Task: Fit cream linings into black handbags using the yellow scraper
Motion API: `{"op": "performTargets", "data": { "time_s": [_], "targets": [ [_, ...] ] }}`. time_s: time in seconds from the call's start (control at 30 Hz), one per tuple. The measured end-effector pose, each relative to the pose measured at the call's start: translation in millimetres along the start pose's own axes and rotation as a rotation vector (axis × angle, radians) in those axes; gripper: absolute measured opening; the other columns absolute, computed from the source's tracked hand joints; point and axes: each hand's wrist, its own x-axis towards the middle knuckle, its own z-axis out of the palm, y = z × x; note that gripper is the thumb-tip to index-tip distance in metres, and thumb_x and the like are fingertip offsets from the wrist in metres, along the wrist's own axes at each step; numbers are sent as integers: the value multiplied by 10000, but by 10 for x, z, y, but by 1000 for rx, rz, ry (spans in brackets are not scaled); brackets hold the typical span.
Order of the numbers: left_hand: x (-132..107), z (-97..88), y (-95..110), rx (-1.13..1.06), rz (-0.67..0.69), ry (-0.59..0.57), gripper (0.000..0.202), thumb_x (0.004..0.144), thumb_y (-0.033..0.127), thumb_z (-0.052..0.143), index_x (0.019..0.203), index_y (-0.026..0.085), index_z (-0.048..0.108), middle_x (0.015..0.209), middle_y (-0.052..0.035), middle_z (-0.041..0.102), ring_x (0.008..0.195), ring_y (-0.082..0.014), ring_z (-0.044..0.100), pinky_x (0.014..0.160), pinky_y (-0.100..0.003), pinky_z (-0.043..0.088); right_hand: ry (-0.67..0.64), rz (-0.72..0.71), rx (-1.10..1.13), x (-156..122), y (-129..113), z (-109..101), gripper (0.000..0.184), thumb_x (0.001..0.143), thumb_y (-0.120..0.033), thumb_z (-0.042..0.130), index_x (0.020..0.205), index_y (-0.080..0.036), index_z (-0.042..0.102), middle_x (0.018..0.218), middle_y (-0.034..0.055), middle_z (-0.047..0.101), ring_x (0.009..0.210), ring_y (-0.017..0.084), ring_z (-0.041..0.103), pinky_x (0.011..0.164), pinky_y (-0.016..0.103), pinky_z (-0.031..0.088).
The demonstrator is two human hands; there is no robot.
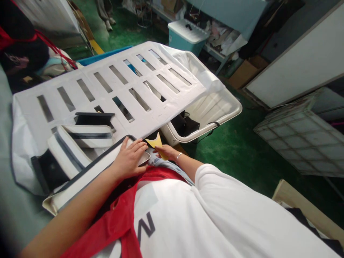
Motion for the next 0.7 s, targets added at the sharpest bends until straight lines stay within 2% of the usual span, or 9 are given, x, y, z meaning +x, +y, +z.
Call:
{"op": "performTargets", "data": {
  "time_s": [0.1,0.2,0.3,0.4,0.53,0.7],
  "targets": [
    [-1,2,-19,-22,5,4,626,742,449,625,1281,145,529,1356,-144,539,1332,-305,393,1152,-582,1,72,-11,-108,-343,-113,-336,162,943,-201,459,1068,-99,446,704,-5,623,419,28,490,419,157,338],
    [-9,-4,-26,-22,22,3,646,750,474,629,1298,149,522,1363,-149,533,1326,-309,405,1152,-578,5,-67,32,-320,-681,-308,-465,285,857,-258,595,1048,-128,429,654,-5,638,397,60,531,392,152,340],
    [-38,-8,-18,-7,11,5,684,763,498,615,1333,142,489,1402,-158,489,1332,-309,401,1153,-569,17,-287,109,-546,-812,-485,-350,394,800,-415,654,989,-169,412,660,-24,638,405,67,542,392,152,405],
    [-82,1,-1,0,-42,16,755,774,489,598,1404,129,387,1441,-165,437,1345,-298,387,1157,-555,53,-408,128,-674,-778,-598,-159,395,816,-502,610,930,-179,412,617,-51,599,411,65,537,387,156,423],
    [-127,20,11,8,-75,31,834,783,460,581,1458,92,256,1459,-173,408,1360,-281,369,1163,-525,104,-416,125,-834,-696,-677,-7,406,873,-575,480,884,-173,424,565,-58,564,369,56,497,353,153,390],
    [-146,37,12,31,-93,23,848,783,445,576,1457,59,235,1474,-182,377,1369,-284,353,1159,-528,123,-412,145,-862,-658,-705,24,419,870,-585,472,866,-168,423,557,-51,564,371,64,501,361,165,394]
  ]
}}
